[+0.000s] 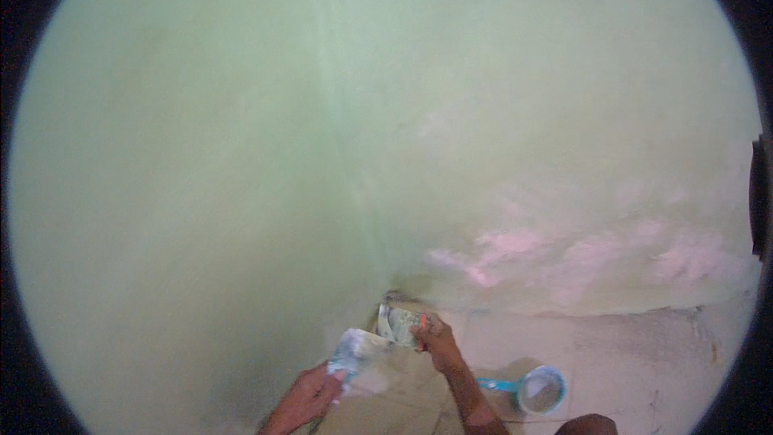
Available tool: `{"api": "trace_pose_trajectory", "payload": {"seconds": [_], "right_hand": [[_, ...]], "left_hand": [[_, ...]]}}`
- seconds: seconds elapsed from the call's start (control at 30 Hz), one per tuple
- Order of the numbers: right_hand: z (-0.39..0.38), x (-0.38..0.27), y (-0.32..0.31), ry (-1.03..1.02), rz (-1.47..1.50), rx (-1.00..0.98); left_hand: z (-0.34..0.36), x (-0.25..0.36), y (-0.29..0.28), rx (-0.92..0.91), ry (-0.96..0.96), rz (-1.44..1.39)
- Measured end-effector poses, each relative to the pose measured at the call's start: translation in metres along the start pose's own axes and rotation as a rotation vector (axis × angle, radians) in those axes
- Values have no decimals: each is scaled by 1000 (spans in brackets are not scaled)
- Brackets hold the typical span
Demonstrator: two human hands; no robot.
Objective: The person applies a patching compound to a wall using a putty knife and then smooths it over with another flat tool.
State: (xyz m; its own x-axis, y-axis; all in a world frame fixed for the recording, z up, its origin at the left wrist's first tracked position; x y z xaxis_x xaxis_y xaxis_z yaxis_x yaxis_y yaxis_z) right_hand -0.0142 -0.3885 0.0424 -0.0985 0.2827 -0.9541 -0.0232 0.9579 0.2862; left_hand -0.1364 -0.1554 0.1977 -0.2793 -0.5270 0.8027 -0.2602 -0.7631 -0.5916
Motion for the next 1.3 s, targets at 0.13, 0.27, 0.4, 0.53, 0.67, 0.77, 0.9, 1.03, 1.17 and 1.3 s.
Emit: {"api": "trace_pose_trajectory", "payload": {"seconds": [0.13, 0.27, 0.4, 0.53, 0.67, 0.77, 0.9, 1.03, 1.17, 1.3], "right_hand": [[-47, -24, 2, -61, 308, 197], [-60, -27, 24, -55, 528, 192], [-65, -37, 37, 15, 677, 131], [-45, -13, 26, -29, 766, 103], [-42, -11, 31, -82, 813, 86], [-46, 0, 20, -113, 869, 193], [-70, -16, 5, -259, 919, 85], [-109, -32, -20, -327, 914, 191], [-139, -38, -40, -412, 1007, 405], [-136, -28, -58, -598, 1120, 409]], "left_hand": [[32, 19, -19, 83, 272, 541], [74, 15, -7, -21, 408, 594], [100, 9, 16, -193, 394, 666], [121, -14, 26, -154, 492, 753], [139, -40, 22, 42, 755, 863], [150, -39, 25, 41, 813, 872], [173, -58, 50, 8, 876, 972], [198, -111, 99, -126, 602, 579], [201, -164, 150, -51, 610, 63], [208, -211, 209, -160, 161, -380]]}}
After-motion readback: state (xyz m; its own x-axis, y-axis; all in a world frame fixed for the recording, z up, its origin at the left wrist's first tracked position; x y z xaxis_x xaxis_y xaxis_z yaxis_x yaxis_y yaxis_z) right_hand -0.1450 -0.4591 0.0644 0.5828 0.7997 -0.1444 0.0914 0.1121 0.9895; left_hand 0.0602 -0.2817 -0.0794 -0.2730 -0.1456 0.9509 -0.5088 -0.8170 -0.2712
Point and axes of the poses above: each hand's wrist, its own z-axis towards the middle knuckle, its own y-axis out of the palm, x = y × z, the point moved 6 cm from there along z, towards the middle knuckle, and after that the axes turned 6 degrees about y, right-handed, at the moved point
